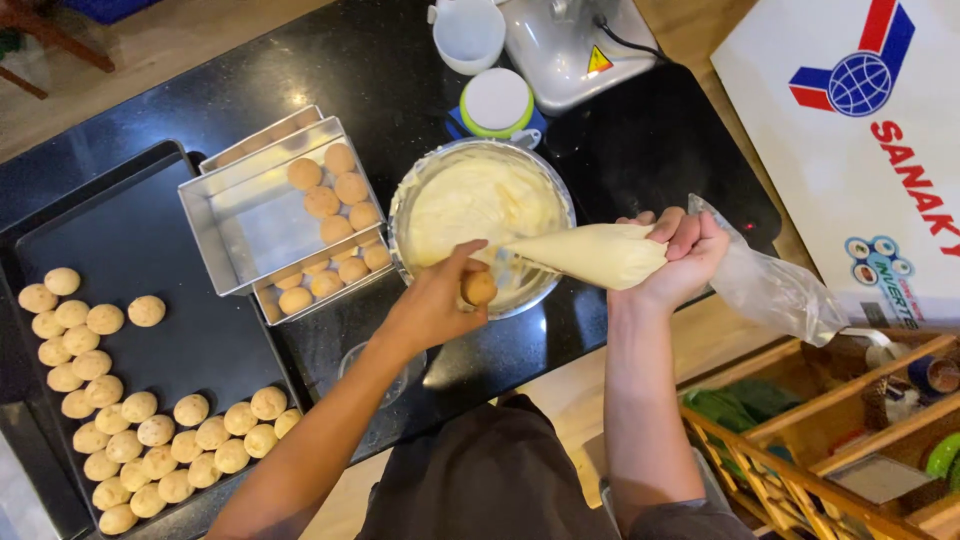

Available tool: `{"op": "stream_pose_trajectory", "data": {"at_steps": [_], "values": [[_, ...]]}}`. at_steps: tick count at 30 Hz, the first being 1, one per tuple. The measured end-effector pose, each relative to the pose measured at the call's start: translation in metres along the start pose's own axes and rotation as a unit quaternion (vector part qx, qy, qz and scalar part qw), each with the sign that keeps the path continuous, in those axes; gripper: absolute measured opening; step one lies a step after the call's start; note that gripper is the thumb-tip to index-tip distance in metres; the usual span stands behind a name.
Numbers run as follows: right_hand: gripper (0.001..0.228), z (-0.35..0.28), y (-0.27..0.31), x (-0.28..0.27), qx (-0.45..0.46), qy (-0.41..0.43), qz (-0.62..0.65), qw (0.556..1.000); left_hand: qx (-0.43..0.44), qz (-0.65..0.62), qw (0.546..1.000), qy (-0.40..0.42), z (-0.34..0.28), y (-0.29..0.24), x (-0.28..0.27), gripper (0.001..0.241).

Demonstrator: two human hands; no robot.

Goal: Filling small round pastries with cream using a piping bag and arranging them in trays.

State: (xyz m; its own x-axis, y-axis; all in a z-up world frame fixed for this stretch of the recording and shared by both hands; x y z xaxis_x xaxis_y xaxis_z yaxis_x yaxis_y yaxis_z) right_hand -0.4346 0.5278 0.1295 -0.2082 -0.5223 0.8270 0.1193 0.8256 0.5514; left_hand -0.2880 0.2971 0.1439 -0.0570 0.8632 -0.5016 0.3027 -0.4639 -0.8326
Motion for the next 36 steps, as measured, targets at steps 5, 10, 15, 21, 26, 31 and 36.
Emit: {"op": "stream_pose_trajectory", "data": {"at_steps": [5,10,15,21,26,31,36], "values": [[0.050,0.003,0.008,-0.005,-0.006,0.009,0.006,1.000,-0.008,0.118,0.990,0.081,0.000,-0.007,0.022,0.088],[0.051,0.013,0.005,-0.014,0.013,0.038,0.028,0.999,0.014,0.076,0.989,0.129,-0.007,0.001,0.009,0.083],[0.047,0.017,0.007,-0.006,0.011,0.025,0.007,1.000,0.018,-0.042,0.998,-0.037,-0.011,0.042,-0.078,0.071],[0.047,0.031,-0.005,-0.008,0.010,0.058,-0.007,0.998,-0.192,0.062,0.906,-0.372,-0.009,0.169,-0.166,0.072],[0.047,0.036,-0.016,-0.006,0.018,0.042,-0.014,0.999,-0.269,0.073,0.898,-0.341,-0.007,0.191,-0.170,0.075],[0.046,0.051,-0.019,-0.014,0.015,0.086,-0.014,0.996,-0.304,0.090,0.874,-0.369,0.019,0.243,-0.184,0.046],[0.047,0.063,-0.020,-0.029,0.004,0.108,-0.039,0.993,-0.262,-0.112,0.873,-0.396,0.079,0.297,-0.181,0.051]]}}
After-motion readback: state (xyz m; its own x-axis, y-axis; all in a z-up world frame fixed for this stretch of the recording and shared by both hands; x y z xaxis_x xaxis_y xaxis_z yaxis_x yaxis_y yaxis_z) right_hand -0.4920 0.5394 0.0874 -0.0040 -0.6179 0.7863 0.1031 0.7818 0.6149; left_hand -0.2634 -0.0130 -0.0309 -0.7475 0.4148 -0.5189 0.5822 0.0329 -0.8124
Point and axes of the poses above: each hand's wrist, its own z-axis towards the middle knuckle, its own x-axis out of the palm, y = z × x, the point moved 4 cm from there along z, towards the middle knuckle, and after that the axes turned 10 degrees about -x, right-handed, at the moved point
